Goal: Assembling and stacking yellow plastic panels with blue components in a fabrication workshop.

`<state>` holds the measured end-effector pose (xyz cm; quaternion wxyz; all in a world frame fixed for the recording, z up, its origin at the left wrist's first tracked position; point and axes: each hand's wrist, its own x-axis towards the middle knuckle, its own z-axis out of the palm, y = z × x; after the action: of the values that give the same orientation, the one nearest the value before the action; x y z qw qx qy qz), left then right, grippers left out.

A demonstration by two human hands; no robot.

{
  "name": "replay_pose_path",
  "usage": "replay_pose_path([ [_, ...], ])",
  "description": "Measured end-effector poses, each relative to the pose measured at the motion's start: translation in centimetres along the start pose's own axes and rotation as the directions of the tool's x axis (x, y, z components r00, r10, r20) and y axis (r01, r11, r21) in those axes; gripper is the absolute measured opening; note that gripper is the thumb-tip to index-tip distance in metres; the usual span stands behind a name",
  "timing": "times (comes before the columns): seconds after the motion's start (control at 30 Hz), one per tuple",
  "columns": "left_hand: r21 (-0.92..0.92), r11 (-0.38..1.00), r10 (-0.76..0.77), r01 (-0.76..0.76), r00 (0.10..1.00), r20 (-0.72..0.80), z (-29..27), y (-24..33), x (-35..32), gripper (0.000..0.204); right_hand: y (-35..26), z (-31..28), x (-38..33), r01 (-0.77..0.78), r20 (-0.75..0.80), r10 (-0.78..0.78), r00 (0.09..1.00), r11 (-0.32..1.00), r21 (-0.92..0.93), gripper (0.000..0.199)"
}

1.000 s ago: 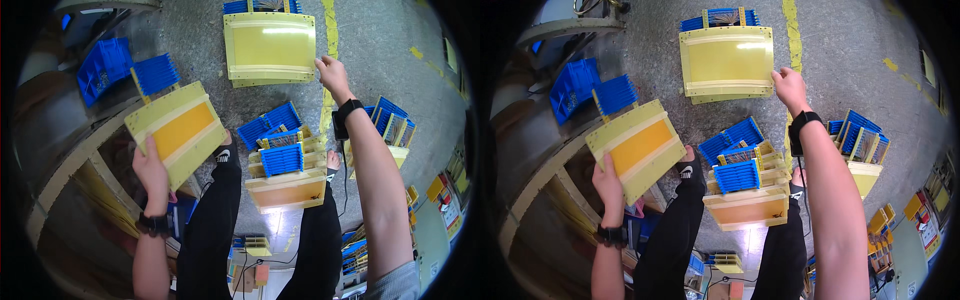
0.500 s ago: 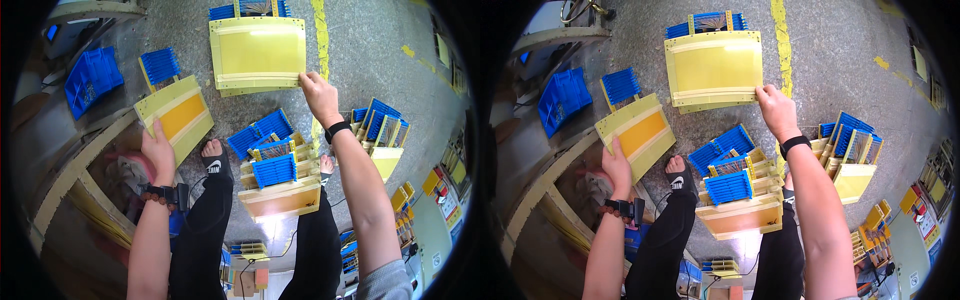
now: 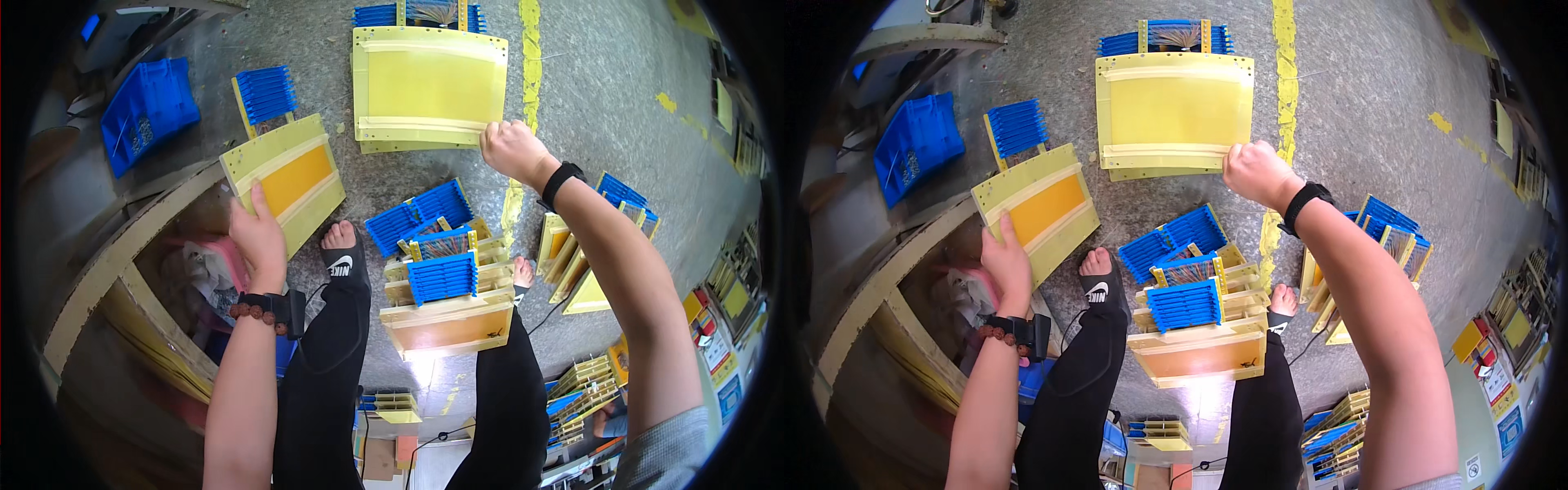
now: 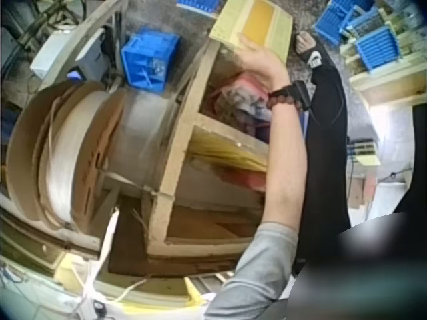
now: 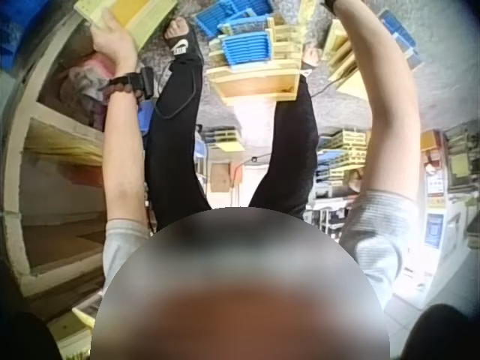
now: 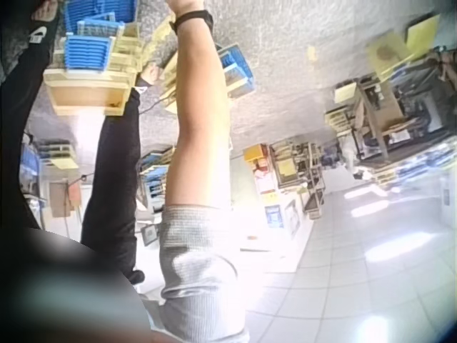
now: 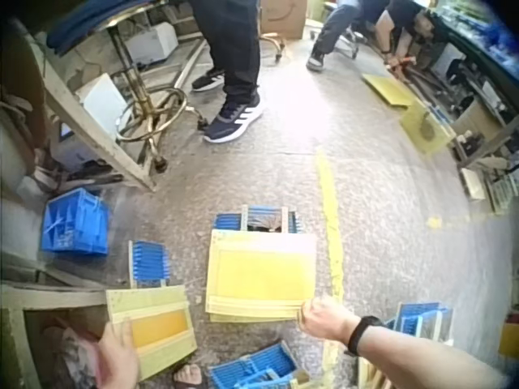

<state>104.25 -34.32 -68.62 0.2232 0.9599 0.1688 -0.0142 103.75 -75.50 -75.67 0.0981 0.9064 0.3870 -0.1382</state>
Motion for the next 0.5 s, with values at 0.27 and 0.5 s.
replay_pose_path([
  [0.27,0.071,0.997,0.014,-0.010,0.999,-0.044,0.4,0.0,-0.2,0.039,0.9,0.3,-0.4,-0.009,-0.012,0.010,1.000,0.998,0.069,0.012],
  [0.5,0.134,0.991,0.010,-0.003,0.999,-0.053,0.8,1.5,-0.5,0.040,0.3,0.1,-0.3,0.029,-0.011,-0.029,1.000,0.999,0.021,0.011],
])
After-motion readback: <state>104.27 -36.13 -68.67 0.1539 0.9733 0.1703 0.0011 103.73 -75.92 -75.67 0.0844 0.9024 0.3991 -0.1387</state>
